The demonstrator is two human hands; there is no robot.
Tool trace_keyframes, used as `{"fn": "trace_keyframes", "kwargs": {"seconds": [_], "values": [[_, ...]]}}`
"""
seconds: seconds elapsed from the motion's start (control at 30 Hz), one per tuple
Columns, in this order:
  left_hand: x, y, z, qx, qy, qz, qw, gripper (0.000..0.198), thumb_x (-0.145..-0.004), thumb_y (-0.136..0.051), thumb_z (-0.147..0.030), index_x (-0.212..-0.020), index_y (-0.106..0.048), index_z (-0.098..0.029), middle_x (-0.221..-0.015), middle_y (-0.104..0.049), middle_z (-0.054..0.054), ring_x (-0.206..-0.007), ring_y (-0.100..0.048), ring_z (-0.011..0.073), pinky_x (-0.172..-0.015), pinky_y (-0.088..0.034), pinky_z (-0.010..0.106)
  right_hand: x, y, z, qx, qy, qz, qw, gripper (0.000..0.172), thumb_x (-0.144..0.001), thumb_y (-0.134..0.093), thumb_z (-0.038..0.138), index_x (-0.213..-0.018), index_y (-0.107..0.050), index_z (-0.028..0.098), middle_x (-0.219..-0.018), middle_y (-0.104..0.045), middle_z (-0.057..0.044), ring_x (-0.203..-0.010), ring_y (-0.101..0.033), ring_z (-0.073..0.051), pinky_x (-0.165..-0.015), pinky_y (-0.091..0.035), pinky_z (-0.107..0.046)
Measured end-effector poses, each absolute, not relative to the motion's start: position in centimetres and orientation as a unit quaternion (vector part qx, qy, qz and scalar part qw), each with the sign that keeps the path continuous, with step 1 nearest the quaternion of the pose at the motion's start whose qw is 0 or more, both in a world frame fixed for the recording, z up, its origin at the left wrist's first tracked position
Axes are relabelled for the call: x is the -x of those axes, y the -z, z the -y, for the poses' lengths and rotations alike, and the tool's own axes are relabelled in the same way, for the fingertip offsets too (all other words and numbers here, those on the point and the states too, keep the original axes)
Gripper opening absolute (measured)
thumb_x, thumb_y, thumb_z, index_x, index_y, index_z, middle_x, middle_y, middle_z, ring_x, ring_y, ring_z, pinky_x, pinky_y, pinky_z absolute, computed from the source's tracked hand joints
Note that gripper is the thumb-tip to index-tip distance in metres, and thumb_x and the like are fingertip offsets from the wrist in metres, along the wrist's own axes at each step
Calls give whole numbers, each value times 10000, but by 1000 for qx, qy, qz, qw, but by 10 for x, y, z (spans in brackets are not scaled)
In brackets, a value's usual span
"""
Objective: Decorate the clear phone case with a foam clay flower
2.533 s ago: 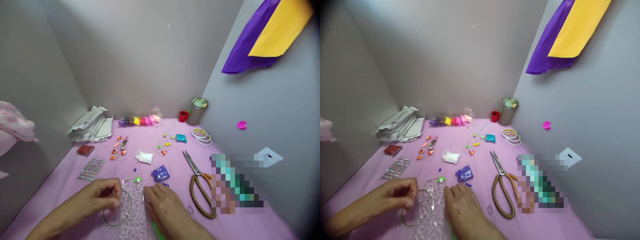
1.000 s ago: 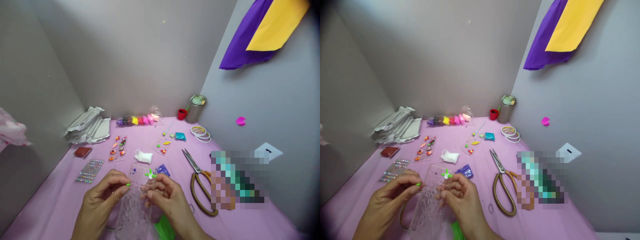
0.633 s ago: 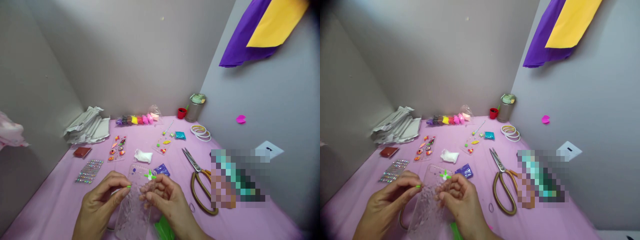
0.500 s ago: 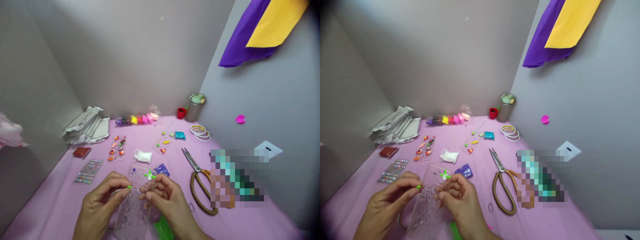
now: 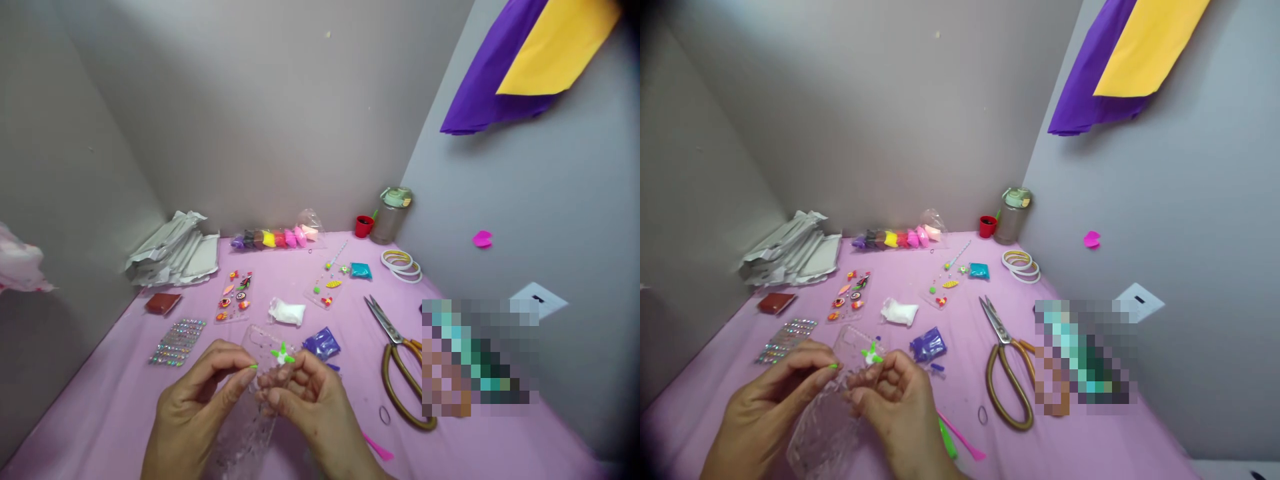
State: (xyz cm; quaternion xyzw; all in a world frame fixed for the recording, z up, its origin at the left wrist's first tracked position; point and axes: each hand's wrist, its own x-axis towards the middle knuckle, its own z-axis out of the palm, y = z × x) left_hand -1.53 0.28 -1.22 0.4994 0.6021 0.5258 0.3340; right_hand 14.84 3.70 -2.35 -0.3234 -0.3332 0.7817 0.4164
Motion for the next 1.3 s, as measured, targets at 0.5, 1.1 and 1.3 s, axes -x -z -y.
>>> {"fn": "trace_keyframes", "kwargs": {"seconds": [0.5,1.1,1.3], "values": [[0,14,0,-535,-523,-606,271,93,-833,-687,-325,-789,-764,-297,-953,-638,22,-958,-602,235,-851,-511,294,-141,34,-32,297,-774,319,460,429,-609,-929,350,-722,-540,208,-775,-696,19,-765,-696,-151,-737,-516,-252],[-14,14,-6,-529,-515,-617,272,144,-865,-638,-339,-769,-739,-305,-1434,-544,-7,-1489,-253,306,-1224,-127,553,-138,33,-30,318,-757,313,477,452,-588,-920,342,-704,-505,204,-723,-619,42,-709,-624,-111,-694,-518,-219],[-14,20,-6,-548,-523,-604,248,127,-880,-644,-306,-785,-729,-302,-1420,-562,-3,-1494,-256,302,-1222,-121,598,-137,32,-29,322,-758,300,481,453,-575,-923,326,-705,-509,195,-711,-609,51,-701,-614,-105,-691,-516,-215]]}}
